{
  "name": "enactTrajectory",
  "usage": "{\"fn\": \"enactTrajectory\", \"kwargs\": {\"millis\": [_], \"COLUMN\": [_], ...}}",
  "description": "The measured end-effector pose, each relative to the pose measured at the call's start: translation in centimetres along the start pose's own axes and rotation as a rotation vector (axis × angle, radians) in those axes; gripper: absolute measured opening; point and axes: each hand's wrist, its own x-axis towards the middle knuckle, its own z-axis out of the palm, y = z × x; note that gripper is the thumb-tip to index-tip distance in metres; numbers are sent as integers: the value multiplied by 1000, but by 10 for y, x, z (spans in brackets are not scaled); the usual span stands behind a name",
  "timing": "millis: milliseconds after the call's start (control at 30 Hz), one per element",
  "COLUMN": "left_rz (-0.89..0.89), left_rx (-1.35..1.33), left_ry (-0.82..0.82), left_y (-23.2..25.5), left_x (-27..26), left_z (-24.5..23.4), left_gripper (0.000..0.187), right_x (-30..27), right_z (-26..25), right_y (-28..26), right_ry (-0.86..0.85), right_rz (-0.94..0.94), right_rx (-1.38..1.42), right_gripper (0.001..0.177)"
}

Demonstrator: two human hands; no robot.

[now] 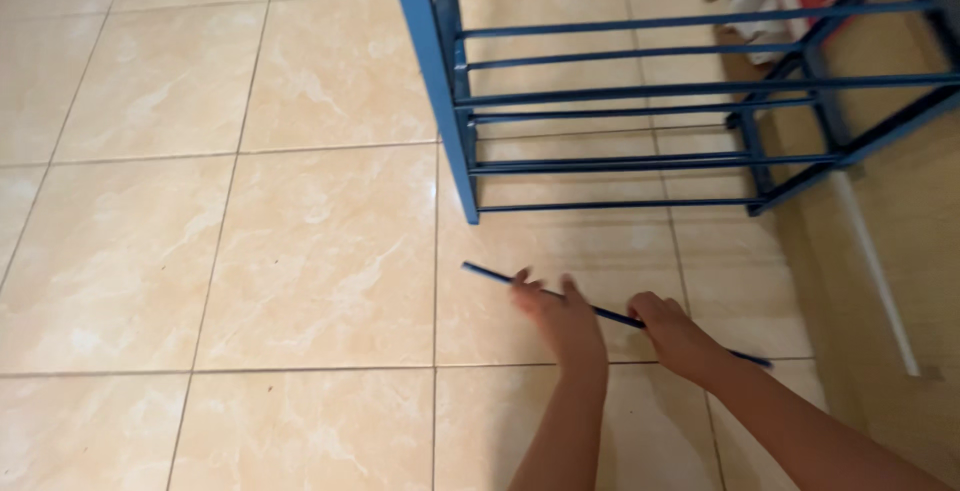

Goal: The person assembles a blue metal rack by inserting horizontal bars into the side frames and securing them. They work on the floor, adjusting the bars and ensuring they fit properly into the rack structure.

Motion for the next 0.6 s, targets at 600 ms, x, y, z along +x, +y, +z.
{"fn": "enactTrajectory", "kwargs": {"millis": [600], "left_rz": [640], "left_rx": [114], "left_ry": [-250], "left_y": [183], "left_x": [-66], "left_z": [-77], "left_gripper": [19], "right_x": [-19], "right_z": [-89], "right_y": [-161], "right_ry": [279], "right_rz": [-134], "right_rx": [384], "right_gripper": [20]}}
